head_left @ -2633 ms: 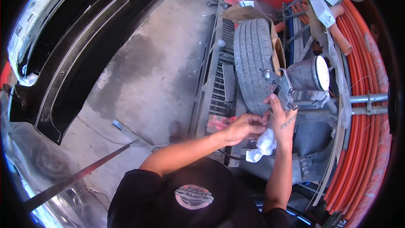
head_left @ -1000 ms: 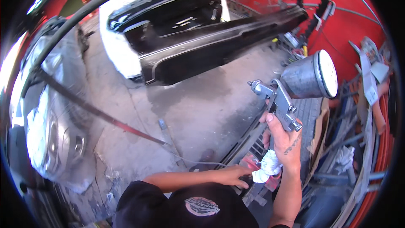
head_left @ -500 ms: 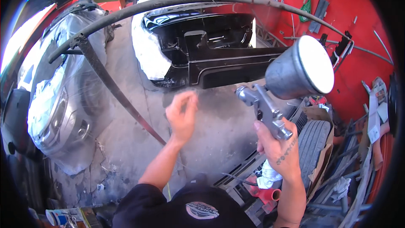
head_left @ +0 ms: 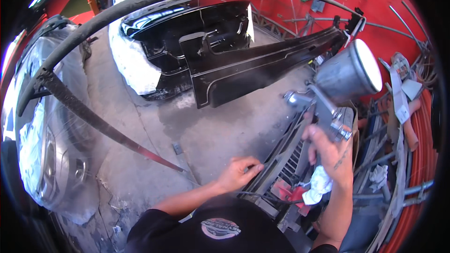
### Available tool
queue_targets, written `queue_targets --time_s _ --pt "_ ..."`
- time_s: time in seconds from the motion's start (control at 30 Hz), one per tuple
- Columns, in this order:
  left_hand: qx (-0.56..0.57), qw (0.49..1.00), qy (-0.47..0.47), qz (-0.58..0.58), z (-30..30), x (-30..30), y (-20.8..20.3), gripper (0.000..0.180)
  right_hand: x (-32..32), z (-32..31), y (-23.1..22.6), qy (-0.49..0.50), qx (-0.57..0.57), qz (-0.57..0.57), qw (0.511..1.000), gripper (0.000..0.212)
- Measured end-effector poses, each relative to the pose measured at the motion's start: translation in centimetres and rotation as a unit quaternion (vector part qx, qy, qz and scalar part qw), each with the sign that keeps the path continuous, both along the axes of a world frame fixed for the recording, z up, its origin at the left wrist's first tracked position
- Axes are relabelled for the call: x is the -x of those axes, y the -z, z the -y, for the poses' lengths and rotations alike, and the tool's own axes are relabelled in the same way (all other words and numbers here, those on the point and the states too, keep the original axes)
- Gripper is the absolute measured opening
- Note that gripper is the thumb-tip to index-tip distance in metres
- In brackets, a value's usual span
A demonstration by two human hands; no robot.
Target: The person mixes black paint in a small container and pours it into a spray gun. They then apply masking tape to a black car bumper and spray paint the surface with the spray gun.
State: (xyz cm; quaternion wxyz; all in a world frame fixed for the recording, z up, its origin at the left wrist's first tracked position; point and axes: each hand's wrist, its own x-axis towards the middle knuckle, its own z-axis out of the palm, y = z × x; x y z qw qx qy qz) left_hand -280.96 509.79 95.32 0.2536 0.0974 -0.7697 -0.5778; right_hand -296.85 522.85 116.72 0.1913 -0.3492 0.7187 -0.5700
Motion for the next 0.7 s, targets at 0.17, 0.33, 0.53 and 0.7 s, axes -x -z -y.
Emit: queue_targets --time_s 0.17,0.33,0.53,0.7 --pt "-0.04 0.988 0.099 0.112 -2.3 -1.0 4.0 0.03 3.7 -1.5 0.1 0.103 -0.001 -0.123 0.987 0.031" --pt "-0.093 0.984 0.064 0.137 -2.6 -1.2 3.5 0.032 4.0 -2.3 0.2 0.155 0.018 -0.116 0.981 0.033" --pt "-0.092 0.995 0.027 0.022 -4.1 0.3 -1.0 0.028 1.1 -2.1 0.2 0.079 0.013 -0.059 0.995 0.029" --pt "-0.151 0.985 -0.048 -0.062 -4.9 0.0 -1.8 0.019 -2.5 -2.2 -0.2 -0.021 0.005 0.008 1.0 0.022"
